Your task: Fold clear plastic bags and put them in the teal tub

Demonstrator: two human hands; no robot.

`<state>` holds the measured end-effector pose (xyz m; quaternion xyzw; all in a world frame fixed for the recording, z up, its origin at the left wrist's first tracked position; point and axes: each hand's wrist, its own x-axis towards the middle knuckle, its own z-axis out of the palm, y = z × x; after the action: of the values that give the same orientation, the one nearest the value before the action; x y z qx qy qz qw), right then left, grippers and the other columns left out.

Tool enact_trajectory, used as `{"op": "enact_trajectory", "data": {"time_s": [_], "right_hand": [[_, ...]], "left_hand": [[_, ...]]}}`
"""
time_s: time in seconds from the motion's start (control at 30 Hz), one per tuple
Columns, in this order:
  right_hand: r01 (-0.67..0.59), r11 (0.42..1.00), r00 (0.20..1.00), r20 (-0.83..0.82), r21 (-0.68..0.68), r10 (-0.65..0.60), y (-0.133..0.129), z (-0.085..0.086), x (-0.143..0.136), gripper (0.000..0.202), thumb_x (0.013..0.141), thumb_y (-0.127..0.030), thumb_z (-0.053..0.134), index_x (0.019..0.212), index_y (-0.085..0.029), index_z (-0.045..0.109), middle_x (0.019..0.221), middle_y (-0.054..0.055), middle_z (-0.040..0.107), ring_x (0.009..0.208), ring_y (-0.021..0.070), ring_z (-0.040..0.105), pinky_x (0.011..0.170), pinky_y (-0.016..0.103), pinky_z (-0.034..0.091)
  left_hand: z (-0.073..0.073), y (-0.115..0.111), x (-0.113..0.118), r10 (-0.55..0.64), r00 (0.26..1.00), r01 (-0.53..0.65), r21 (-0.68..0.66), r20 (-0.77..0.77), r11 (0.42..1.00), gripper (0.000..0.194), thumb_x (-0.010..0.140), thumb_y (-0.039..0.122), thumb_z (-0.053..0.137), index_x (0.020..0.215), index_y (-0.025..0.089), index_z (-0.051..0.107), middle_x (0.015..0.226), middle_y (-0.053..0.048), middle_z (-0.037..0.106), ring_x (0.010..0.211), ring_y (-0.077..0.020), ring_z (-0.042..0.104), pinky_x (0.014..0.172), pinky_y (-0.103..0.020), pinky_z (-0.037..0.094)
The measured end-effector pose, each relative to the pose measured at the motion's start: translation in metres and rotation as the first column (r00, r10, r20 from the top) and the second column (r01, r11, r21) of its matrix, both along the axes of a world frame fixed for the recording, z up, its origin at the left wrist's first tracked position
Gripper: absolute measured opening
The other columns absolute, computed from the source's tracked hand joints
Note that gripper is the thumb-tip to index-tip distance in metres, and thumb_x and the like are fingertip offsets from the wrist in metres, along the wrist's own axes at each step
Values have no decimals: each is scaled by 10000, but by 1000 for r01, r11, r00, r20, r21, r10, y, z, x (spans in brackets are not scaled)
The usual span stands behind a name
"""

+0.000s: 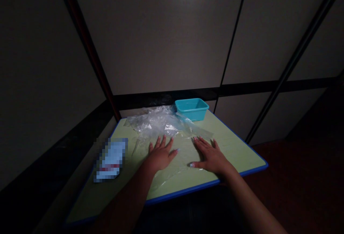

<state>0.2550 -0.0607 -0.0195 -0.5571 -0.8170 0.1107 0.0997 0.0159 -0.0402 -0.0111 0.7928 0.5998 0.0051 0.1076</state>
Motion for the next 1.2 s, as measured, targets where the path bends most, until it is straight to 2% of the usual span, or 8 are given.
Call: {"op": "enact_trajectory", "data": {"time_s": [0.33, 0.43, 0.53, 0.7, 0.83, 0.93, 1.03, 1.2], "right_hand": [[-17, 1000, 999, -42, -6, 16, 0, 2, 1, 1069, 656, -779, 513, 1479, -215, 128, 1517, 110, 186, 1393, 339, 138, 1070, 609, -62], [-4, 1000, 997, -73, -10, 3, -1, 2, 0, 878, 794, -717, 387, 1475, -213, 157, 1516, 92, 197, 1397, 302, 152, 1074, 608, -38], [30, 999, 995, -94, -12, -31, 1, 0, -1, 628, 932, -543, 204, 1471, -221, 177, 1513, 67, 219, 1398, 245, 176, 1082, 595, 1], [50, 998, 988, -143, -38, -55, 3, 0, 1, 585, 956, -480, 111, 1482, -222, 102, 1523, 42, 177, 1404, 206, 153, 1107, 544, 23], [48, 996, 970, -233, -80, -65, 2, 3, 3, 599, 947, -475, -36, 1483, -225, 58, 1524, 20, 163, 1404, 172, 150, 1121, 499, 35], [60, 993, 961, -263, -101, -85, 3, 3, 4, 616, 944, -486, -38, 1484, -212, 70, 1514, 40, 210, 1399, 175, 173, 1120, 498, 30], [71, 990, 942, -318, -118, -105, 6, 1, 5, 630, 936, -494, -70, 1485, -213, 60, 1490, 52, 286, 1390, 163, 206, 1122, 490, 34], [41, 992, 951, -301, -119, -75, 11, -4, 10, 658, 927, -509, -92, 1487, -187, 39, 1466, 84, 335, 1384, 176, 226, 1120, 487, 56]], "left_hand": [[-4, 13, -16, 168, 983, -165, 37, -71, 986, 636, 880, 641, 206, 1450, 357, 194, 1542, -89, 104, 1399, -349, 81, 1046, -643, 104], [-4, 17, -15, 234, 968, -225, 97, -94, 969, 649, 896, 612, 175, 1452, 283, 238, 1533, -126, 144, 1408, -316, 84, 1037, -668, 52], [5, 10, -6, 245, 966, -229, 164, -86, 960, 653, 920, 558, 146, 1441, 188, 280, 1528, -152, 146, 1416, -282, 75, 1038, -670, 50], [23, -30, 33, 50, 997, -35, 240, -57, 970, 687, 910, 582, 184, 1423, 144, 315, 1523, -127, 197, 1412, -270, 114, 1089, -590, 76], [19, -63, 78, -121, 993, 121, 141, -5, 983, 832, 825, 691, 303, 1438, 129, 276, 1533, -104, 167, 1417, -287, 56, 1110, -560, 61], [13, -72, 103, -142, 989, 137, 101, 51, 986, 779, 867, 602, 307, 1465, 121, 176, 1543, -109, 117, 1420, -263, 15, 1117, -542, 67], [11, -71, 111, -208, 970, 206, 30, 122, 978, 687, 905, 502, 298, 1479, 185, 96, 1554, -72, 50, 1421, -227, -8, 1116, -525, 101], [12, -67, 94, -281, 951, 288, -34, 129, 957, 805, 824, 625, 413, 1463, 194, 180, 1550, -98, 17, 1418, -240, -33, 1108, -541, 46]]}}
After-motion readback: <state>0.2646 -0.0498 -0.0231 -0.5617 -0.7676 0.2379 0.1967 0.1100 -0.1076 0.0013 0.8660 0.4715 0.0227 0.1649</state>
